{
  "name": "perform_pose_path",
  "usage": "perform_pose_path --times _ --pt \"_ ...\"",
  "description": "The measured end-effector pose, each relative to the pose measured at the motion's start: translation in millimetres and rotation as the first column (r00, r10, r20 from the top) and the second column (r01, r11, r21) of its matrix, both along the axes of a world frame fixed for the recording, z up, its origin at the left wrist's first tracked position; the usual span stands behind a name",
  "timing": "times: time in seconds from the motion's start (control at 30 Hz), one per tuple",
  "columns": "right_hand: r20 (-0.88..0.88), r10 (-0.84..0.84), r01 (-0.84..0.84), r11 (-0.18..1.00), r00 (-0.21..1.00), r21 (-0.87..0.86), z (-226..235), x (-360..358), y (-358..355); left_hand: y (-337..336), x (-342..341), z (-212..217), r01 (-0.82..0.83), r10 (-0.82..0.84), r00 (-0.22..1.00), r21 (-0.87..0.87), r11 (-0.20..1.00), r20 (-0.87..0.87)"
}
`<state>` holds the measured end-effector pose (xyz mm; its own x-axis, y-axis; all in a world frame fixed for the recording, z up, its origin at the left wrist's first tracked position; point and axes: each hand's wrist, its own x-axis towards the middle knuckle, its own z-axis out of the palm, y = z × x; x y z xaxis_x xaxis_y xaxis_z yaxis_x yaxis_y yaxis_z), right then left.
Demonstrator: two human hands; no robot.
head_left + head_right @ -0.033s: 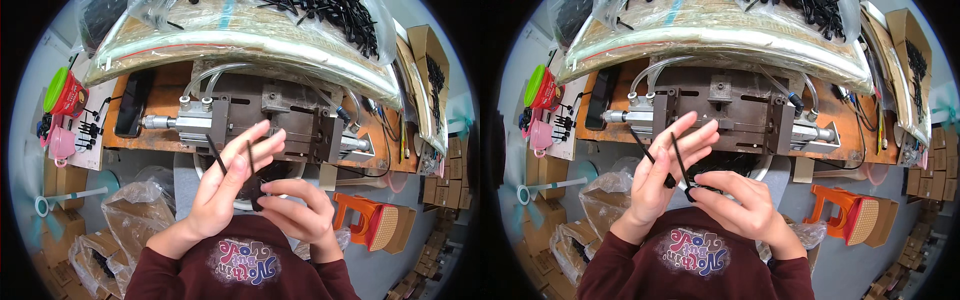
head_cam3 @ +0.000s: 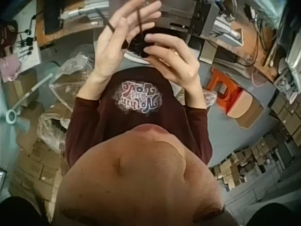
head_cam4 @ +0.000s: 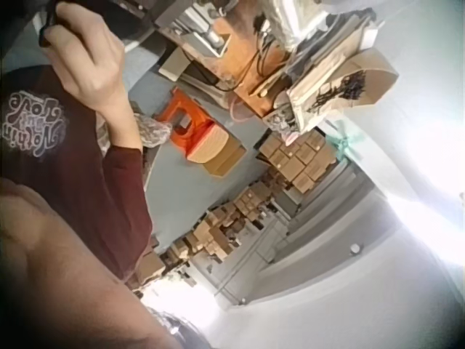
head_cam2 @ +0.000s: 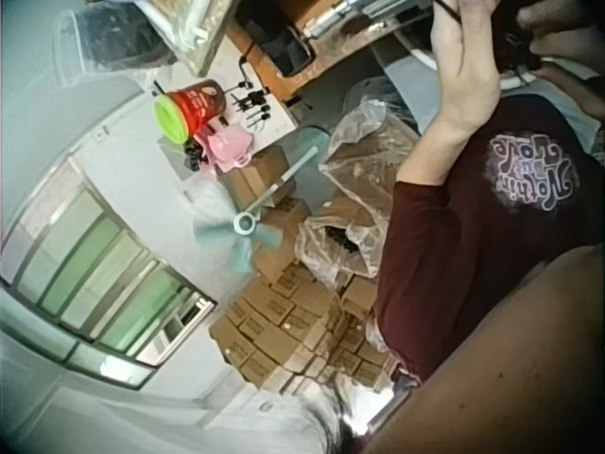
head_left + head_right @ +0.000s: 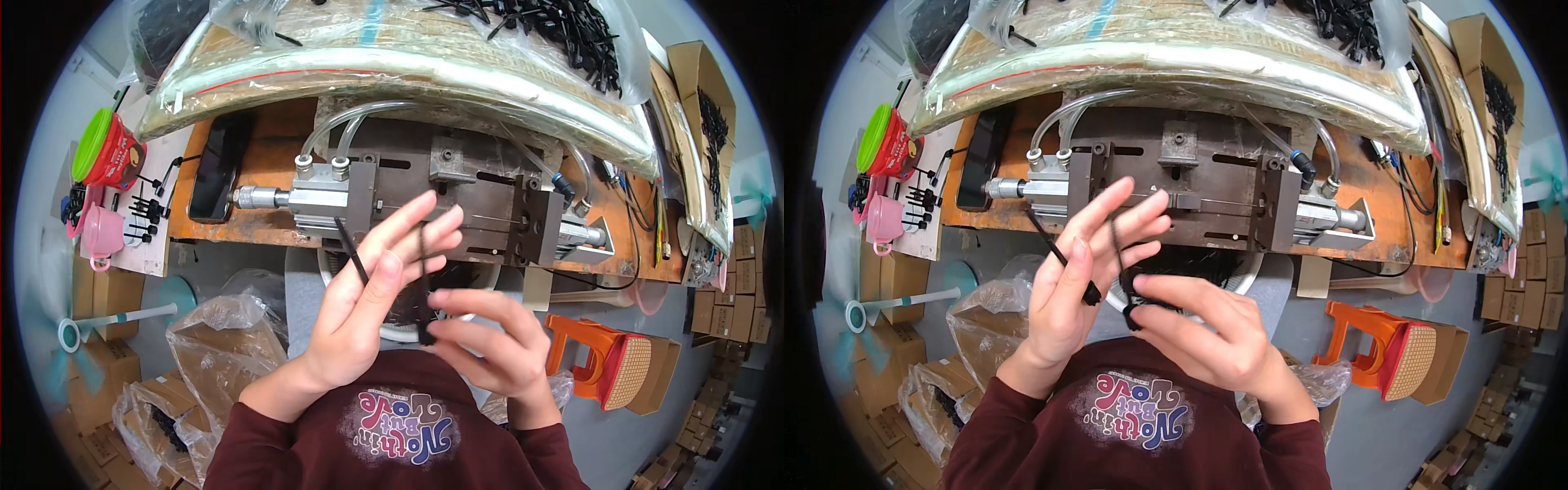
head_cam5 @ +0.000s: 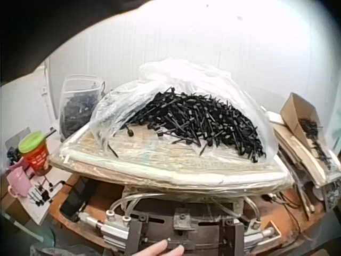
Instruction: The recorder is assembling small black cable components using a mechanical press.
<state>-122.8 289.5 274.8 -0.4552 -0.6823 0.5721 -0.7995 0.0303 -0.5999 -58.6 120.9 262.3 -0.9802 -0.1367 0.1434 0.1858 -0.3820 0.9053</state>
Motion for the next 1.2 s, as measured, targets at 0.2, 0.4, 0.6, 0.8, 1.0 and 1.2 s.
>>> perform_pose_path --times 0.2,0.4,0.6,0.8,1.0,1.2 --pt "-0.172 -0.171 0.208 0.952 0.97 0.226 -14.3 -15.4 -0.2 -19.6 13.5 10.1 -0.123 0.133 0.991 -0.276 0.953 0.018" --pt "-0.338 -0.159 0.306 0.843 0.928 0.442 -21.2 -17.0 -11.5 -18.2 15.4 21.6 0.094 -0.079 0.96 -0.043 0.995 0.268" --pt "-0.368 -0.107 0.29 0.825 0.924 0.486 -6.0 -20.4 -18.2 -16.1 18.4 31.0 0.127 -0.177 0.96 0.227 0.966 0.216" --pt "-0.292 -0.086 0.246 0.783 0.953 0.571 9.0 -22.4 -15.2 -24.8 20.9 40.6 -0.16 0.166 0.986 -0.198 0.967 0.011" --pt "-0.242 -0.062 0.13 0.952 0.968 0.279 55.1 -103.3 -54.6 -39.3 28.4 28.5 -0.329 0.234 0.944 -0.67 0.665 -0.231" --pt "-0.585 -0.331 0.56 0.785 0.741 0.264 85.8 -231.1 -148.8 -18.2 6.4 12.2 -0.357 0.092 0.929 -0.807 0.471 -0.357"
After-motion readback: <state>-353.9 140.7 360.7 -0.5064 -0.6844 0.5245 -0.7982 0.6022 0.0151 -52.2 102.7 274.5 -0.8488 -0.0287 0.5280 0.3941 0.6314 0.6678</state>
